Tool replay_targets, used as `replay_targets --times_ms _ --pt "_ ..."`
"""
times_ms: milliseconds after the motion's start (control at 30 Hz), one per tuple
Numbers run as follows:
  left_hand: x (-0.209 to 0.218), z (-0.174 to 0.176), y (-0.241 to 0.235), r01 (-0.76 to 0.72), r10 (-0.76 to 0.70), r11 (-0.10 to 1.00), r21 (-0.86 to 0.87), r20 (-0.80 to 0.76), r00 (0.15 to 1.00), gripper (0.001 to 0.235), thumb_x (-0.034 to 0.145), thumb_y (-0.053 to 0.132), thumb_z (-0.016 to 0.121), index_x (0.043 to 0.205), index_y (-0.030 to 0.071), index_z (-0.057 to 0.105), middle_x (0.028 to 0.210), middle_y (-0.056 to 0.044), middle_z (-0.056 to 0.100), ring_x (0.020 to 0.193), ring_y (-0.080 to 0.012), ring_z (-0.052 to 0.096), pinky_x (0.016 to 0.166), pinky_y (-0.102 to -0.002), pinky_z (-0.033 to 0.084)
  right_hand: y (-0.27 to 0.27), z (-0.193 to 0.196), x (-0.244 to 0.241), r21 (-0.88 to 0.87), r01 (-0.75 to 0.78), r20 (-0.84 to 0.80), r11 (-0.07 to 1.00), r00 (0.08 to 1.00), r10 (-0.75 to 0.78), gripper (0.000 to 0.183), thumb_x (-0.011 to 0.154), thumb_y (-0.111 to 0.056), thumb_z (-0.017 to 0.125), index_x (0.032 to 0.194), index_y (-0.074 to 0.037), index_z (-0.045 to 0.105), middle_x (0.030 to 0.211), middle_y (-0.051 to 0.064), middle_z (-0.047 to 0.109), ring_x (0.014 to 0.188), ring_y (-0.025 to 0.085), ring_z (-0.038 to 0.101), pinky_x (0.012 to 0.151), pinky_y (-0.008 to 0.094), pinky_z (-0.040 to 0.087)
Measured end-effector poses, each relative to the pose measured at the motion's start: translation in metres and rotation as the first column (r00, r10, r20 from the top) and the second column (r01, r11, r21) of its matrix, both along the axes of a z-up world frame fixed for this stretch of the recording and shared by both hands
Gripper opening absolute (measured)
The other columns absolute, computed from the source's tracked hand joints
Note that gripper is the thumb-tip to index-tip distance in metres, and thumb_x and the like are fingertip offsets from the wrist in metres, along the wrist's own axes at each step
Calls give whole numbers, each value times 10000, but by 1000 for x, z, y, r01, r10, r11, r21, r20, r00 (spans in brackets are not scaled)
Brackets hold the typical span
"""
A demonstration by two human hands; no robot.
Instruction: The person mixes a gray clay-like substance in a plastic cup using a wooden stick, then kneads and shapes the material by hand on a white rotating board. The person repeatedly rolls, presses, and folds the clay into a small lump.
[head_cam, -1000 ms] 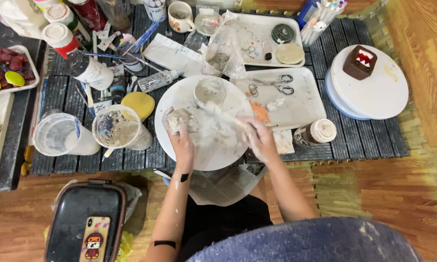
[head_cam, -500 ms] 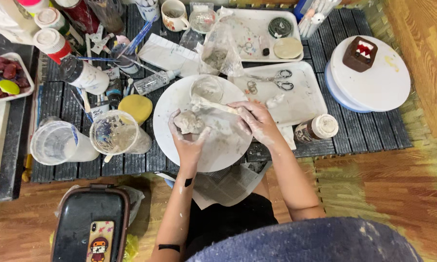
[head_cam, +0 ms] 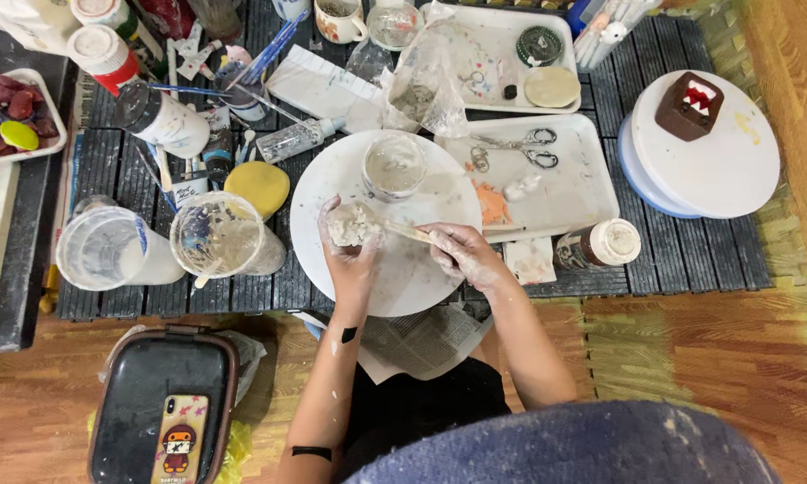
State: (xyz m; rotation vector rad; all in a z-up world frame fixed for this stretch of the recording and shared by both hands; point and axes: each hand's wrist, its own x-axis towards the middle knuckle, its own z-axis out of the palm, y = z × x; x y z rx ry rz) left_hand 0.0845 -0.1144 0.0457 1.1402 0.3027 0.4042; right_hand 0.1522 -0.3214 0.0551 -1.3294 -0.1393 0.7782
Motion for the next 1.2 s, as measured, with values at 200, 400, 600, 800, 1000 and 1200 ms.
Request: replay_targets --times_ms 200,400,600,800,1000,1200 --pt "1 -1 -3 -58 37 988 140 150 988 733 915 -37 715 1535 32 330 1393 -97 499 1247 -169 546 1064 -318 489 -12 2 -3 -98 -46 209 994 976 65 338 1079 -135 505 1363 2 627 696 -47 467 564 43 376 488 212 315" --pt "1 2 -5 -98 74 962 255 103 992 712 903 -34 713 1515 23 353 1357 -126 534 1244 -190 548 1077 -325 460 -18 0 -14 -122 27 154 992 988 -8 345 1054 -130 514 1358 -13 628 642 -54 450 516 36 357 452 203 289" --pt "-1 2 -6 -256 236 945 203 117 965 614 990 1 658 1526 35 361 1397 -128 512 1236 -191 547 1066 -323 461 -41 5 -24 -110 215 335 970 927 -168 315 1039 -125 534 1296 12 654 640 -45 485 501 46 383 427 217 301" --pt "5 7 -7 -113 94 983 142 133 987 796 874 -12 754 1511 59 282 1343 -126 499 1204 -180 554 1006 -324 506 -26 45 -4 -265 501 725 824 667 -172 305 1011 -143 612 1280 -76 738 739 22 619 638 121 543 571 275 453" --pt "5 6 -3 -140 114 977 161 161 980 832 879 -32 738 1562 56 271 1345 -146 564 1210 -195 589 1055 -315 490 33 82 50 -746 507 664 431 607 435 280 998 -433 654 1075 -207 801 837 129 750 822 330 704 744 429 536" --pt "2 14 0 -122 88 965 230 153 984 770 888 -39 711 1544 32 314 1418 -114 499 1196 -178 567 975 -315 520 42 61 40 11 854 965 520 -145 217 467 912 -234 759 1324 -77 606 1158 160 667 1002 396 679 894 492 527"
